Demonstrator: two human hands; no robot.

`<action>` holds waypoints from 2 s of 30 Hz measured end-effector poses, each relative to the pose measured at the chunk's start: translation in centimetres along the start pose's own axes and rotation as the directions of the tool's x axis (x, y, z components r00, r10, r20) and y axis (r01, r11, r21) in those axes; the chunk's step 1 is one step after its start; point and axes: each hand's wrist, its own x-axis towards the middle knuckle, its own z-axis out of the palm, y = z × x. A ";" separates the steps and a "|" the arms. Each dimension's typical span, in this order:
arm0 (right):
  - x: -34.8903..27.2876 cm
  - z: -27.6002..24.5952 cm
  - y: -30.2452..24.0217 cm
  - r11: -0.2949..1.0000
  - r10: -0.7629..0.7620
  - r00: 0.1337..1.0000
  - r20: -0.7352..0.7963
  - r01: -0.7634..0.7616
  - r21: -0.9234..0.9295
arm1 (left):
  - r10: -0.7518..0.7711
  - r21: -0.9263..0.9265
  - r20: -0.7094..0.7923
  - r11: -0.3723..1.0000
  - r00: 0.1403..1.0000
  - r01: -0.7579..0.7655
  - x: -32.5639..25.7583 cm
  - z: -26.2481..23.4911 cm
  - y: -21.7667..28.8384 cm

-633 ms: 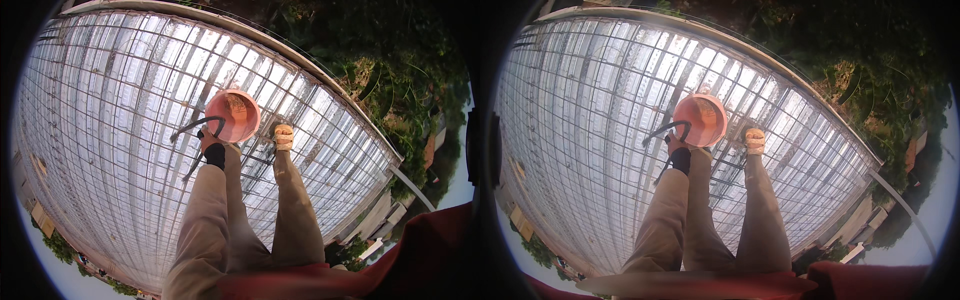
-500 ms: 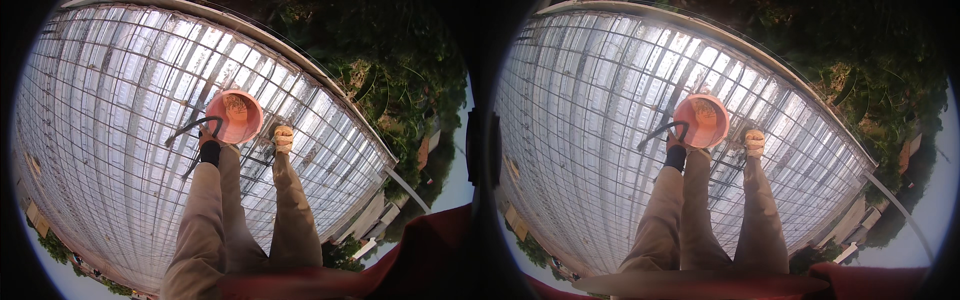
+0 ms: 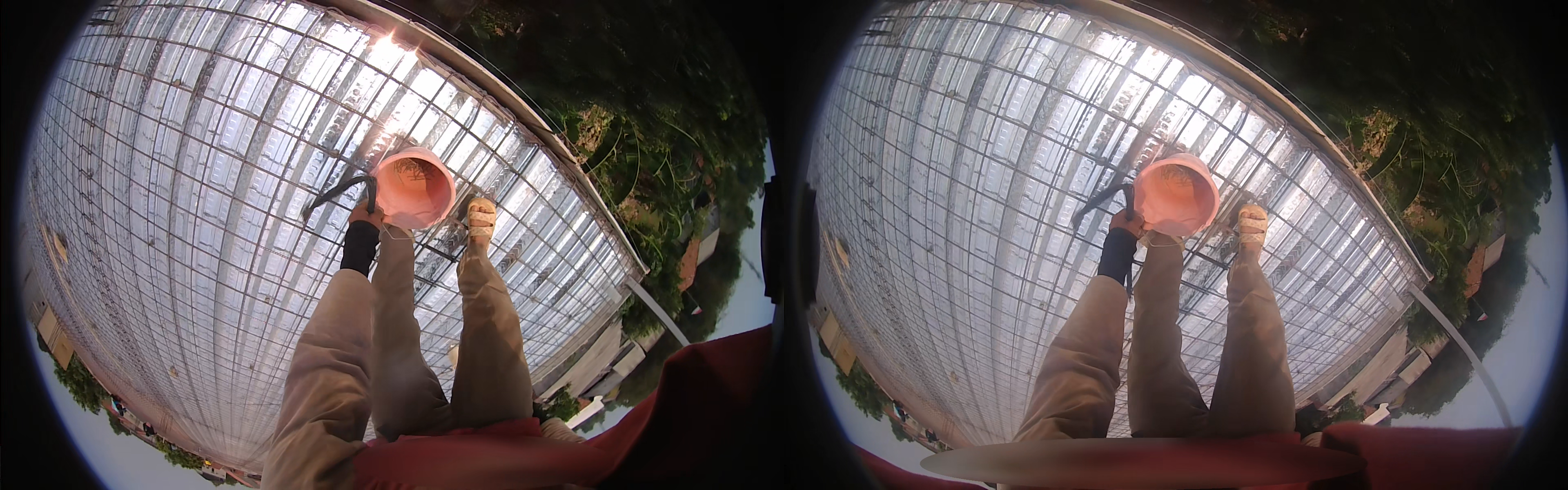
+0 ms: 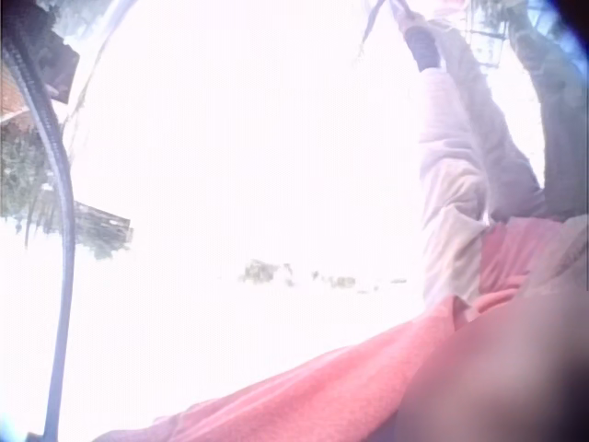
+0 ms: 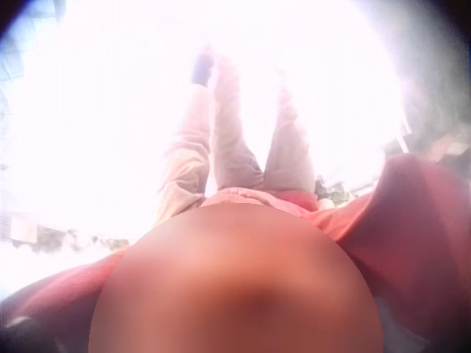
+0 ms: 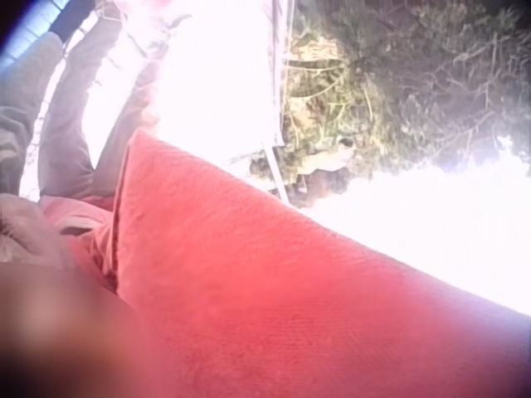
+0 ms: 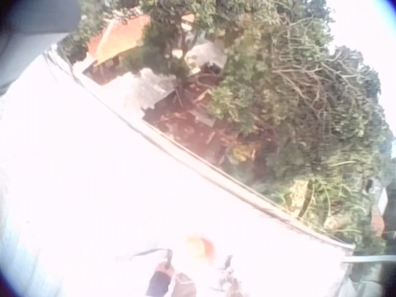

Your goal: The person works on the edge of a greenhouse roof, using a hammer and nails to secure a metal frame. They repeatedly hammer nails into the frame and occasionally reach into a pink bucket to retrieve more nails.

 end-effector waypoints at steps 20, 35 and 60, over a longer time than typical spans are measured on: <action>2.6 -2.7 -8.8 0.995 -0.070 0.995 0.065 0.064 0.082 | 0.136 0.127 -0.514 0.989 0.847 -0.082 -9.2 -30.6 15.6; 3.1 -13.5 -22.6 0.886 0.038 0.998 0.055 -0.059 0.460 | 0.224 0.665 -0.386 0.740 0.895 0.101 7.9 -44.4 21.7; 6.3 -13.2 -44.5 0.932 -0.263 0.900 -0.347 0.330 0.150 | 0.361 0.517 -0.416 0.849 0.834 -0.110 32.4 -50.3 20.2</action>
